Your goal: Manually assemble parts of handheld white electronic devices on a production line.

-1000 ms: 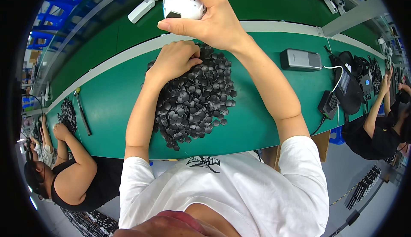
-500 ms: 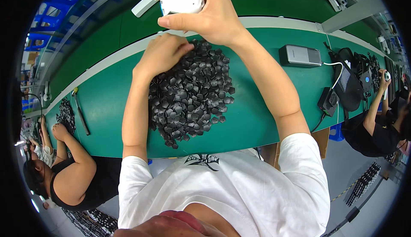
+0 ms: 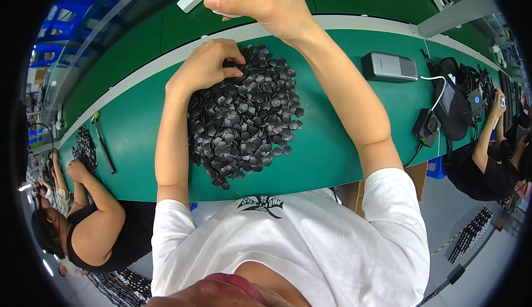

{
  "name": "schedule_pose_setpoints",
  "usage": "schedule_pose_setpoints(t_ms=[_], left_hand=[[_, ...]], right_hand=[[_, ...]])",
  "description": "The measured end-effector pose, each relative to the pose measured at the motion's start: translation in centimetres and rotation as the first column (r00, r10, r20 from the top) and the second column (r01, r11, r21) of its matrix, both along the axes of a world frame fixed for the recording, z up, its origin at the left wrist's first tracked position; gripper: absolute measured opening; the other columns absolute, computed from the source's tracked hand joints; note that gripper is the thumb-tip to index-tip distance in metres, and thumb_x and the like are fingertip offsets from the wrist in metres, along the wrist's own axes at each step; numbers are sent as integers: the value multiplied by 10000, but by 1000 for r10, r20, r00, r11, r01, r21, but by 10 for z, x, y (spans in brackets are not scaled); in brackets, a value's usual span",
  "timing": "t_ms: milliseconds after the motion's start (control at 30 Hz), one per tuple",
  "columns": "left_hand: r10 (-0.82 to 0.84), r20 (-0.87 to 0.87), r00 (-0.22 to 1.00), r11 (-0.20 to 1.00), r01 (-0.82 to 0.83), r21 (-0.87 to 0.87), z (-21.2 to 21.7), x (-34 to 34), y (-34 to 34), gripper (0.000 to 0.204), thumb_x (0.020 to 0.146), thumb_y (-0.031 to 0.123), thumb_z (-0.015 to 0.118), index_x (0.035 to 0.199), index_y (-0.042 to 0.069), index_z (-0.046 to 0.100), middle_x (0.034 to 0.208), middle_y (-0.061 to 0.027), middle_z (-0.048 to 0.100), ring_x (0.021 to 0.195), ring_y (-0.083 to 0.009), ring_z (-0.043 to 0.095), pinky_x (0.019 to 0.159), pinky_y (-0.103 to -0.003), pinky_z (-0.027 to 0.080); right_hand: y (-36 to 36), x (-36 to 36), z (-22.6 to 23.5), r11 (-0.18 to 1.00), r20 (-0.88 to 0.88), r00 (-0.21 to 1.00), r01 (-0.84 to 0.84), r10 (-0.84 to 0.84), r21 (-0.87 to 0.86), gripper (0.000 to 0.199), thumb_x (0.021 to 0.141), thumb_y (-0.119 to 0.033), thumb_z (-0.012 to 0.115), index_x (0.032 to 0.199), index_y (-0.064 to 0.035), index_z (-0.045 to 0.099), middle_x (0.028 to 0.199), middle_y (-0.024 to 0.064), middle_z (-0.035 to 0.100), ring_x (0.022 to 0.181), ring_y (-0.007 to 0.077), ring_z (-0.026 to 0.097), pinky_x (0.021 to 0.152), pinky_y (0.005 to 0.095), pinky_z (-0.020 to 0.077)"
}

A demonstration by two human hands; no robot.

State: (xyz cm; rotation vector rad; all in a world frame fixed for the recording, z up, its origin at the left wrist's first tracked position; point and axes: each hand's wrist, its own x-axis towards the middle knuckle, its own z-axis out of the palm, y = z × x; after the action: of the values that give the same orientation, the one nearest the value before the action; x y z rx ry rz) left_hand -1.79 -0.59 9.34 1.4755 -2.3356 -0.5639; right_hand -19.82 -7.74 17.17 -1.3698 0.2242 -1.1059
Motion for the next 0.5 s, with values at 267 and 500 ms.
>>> schedule_pose_setpoints(t_ms=[267, 500], left_hand=[[69, 94, 993, 991, -79, 110, 1, -14, -3, 185, 711, 146, 799, 826, 42, 698, 791, -116, 697, 780, -322, 666, 704, -422, 507], [135, 113, 984, 989, -141, 50, 3, -16, -1, 216, 699, 161, 807, 790, 9, 683, 783, -139, 686, 775, -322, 663, 701, -418, 509]], right_hand=[[-3, 3, -6, 996, -10, 1000, 23, -24, -86, 789, 700, -58, 830, 1360, 1, 402, 1136, 96, 610, 979, 138, 596, 848, 277, 507], [-5, 6, -10, 989, 77, 996, -41, 52, -139, 829, 674, 14, 835, 1354, -29, 361, 1145, 110, 594, 1014, 167, 604, 847, 296, 533]])
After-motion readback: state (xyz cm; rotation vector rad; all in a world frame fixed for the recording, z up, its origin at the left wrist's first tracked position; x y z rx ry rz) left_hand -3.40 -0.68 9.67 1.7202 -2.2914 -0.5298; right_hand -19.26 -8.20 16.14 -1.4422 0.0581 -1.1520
